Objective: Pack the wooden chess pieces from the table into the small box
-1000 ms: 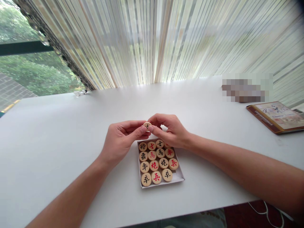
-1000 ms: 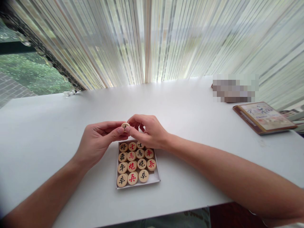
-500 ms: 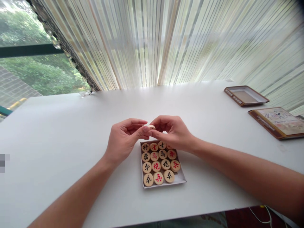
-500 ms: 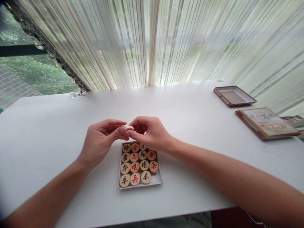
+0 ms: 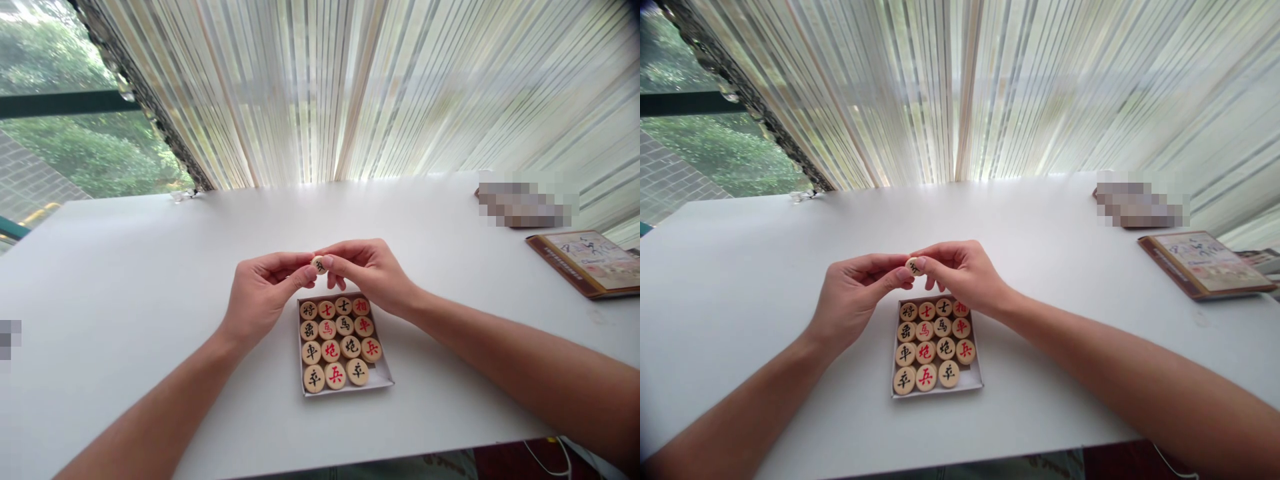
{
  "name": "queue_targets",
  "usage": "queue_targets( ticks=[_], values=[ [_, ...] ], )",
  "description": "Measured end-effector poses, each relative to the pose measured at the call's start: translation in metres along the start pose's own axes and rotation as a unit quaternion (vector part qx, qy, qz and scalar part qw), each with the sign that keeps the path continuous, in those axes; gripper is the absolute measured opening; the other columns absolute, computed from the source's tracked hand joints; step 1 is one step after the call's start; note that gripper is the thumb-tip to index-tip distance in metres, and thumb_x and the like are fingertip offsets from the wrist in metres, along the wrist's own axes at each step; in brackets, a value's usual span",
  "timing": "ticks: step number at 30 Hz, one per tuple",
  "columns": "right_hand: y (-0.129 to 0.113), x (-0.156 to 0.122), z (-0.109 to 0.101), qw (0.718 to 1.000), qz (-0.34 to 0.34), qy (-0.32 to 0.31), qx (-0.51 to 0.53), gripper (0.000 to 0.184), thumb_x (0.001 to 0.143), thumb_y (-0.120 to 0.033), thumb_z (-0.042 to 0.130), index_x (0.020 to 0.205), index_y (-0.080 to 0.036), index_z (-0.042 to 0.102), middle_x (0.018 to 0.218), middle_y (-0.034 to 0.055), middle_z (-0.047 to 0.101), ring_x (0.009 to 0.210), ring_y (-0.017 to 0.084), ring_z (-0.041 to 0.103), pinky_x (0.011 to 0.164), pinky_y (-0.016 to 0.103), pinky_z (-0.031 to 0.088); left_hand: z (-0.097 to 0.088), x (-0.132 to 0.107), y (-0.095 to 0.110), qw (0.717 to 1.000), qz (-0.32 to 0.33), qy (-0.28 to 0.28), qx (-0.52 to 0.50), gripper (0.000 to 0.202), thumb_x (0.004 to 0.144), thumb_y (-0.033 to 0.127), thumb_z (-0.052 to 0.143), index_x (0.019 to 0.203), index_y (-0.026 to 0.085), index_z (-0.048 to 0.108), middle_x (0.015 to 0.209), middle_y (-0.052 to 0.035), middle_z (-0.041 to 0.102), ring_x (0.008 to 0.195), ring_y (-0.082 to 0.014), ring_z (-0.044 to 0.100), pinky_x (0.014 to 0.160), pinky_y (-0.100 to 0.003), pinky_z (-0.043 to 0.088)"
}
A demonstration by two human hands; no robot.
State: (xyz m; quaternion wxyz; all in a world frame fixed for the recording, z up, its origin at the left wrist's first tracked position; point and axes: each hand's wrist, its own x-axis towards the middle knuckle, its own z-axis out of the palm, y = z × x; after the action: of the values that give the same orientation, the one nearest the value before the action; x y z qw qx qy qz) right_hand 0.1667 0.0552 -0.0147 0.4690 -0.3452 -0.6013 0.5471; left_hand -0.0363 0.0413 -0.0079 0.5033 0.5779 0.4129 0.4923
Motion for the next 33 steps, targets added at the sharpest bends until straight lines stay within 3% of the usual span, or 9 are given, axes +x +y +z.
queue_targets(
  ticks=[4,9,17,23,29,33],
  values=[
    [0.0,0.0,0.001,1.0,-0.004,0.012,0.009,0.033,0.078,-0.043,0.094,0.1,-0.019,0.087,0.081,0.0062,0.082,0.064,0.017,0.071,0.055,0.029,0.058,0.0,0.0,0.0,1.0,0.002,0.001,0.004,0.022,0.081,0.035,0.093,0.099,0.024,0.088,0.091,-0.0066,0.085,0.079,-0.0222,0.079,0.078,-0.037,0.07],
    [-0.004,0.0,0.002,0.999,-0.002,0.008,0.035,0.032,0.075,-0.041,0.097,0.094,-0.018,0.088,0.081,0.0068,0.082,0.073,0.018,0.075,0.069,0.033,0.065,0.002,-0.002,0.002,1.0,0.015,-0.006,0.015,0.017,0.087,0.03,0.088,0.102,0.023,0.088,0.09,-0.006,0.085,0.079,-0.0205,0.079,0.078,-0.034,0.068],
    [-0.007,-0.002,0.005,0.999,0.031,0.018,0.039,0.031,0.072,-0.044,0.097,0.088,-0.018,0.088,0.075,0.0057,0.081,0.073,0.019,0.076,0.075,0.036,0.067,0.008,-0.005,0.007,0.996,0.073,-0.006,0.045,0.01,0.09,0.029,0.084,0.096,0.022,0.087,0.098,-0.0071,0.085,0.087,-0.0241,0.081,0.083,-0.038,0.069],
    [-0.008,-0.001,0.005,0.995,0.058,0.005,0.083,0.028,0.077,-0.044,0.095,0.091,-0.019,0.089,0.081,0.007,0.083,0.076,0.019,0.077,0.079,0.037,0.068,0.007,-0.006,0.006,0.999,0.031,0.001,0.018,0.019,0.088,0.034,0.087,0.103,0.023,0.088,0.097,-0.0067,0.086,0.087,-0.0254,0.082,0.088,-0.042,0.07],
    [-0.013,0.0,0.005,0.983,0.113,0.02,0.145,0.034,0.073,-0.039,0.099,0.1,-0.02,0.089,0.087,0.0077,0.084,0.083,0.02,0.079,0.085,0.037,0.068,0.005,-0.004,0.0,0.999,0.004,-0.007,-0.046,0.025,0.086,0.03,0.09,0.11,0.025,0.086,0.111,-0.0069,0.085,0.103,-0.0258,0.081,0.096,-0.04,0.068],
    [-0.015,0.0,0.005,0.979,0.132,0.009,0.153,0.036,0.073,-0.037,0.099,0.103,-0.021,0.088,0.093,0.0081,0.085,0.091,0.021,0.08,0.093,0.039,0.066,0.004,-0.003,-0.001,0.999,-0.004,-0.012,-0.04,0.029,0.087,0.032,0.089,0.114,0.023,0.085,0.115,-0.0085,0.084,0.098,-0.0246,0.081,0.094,-0.041,0.068]
  ],
)
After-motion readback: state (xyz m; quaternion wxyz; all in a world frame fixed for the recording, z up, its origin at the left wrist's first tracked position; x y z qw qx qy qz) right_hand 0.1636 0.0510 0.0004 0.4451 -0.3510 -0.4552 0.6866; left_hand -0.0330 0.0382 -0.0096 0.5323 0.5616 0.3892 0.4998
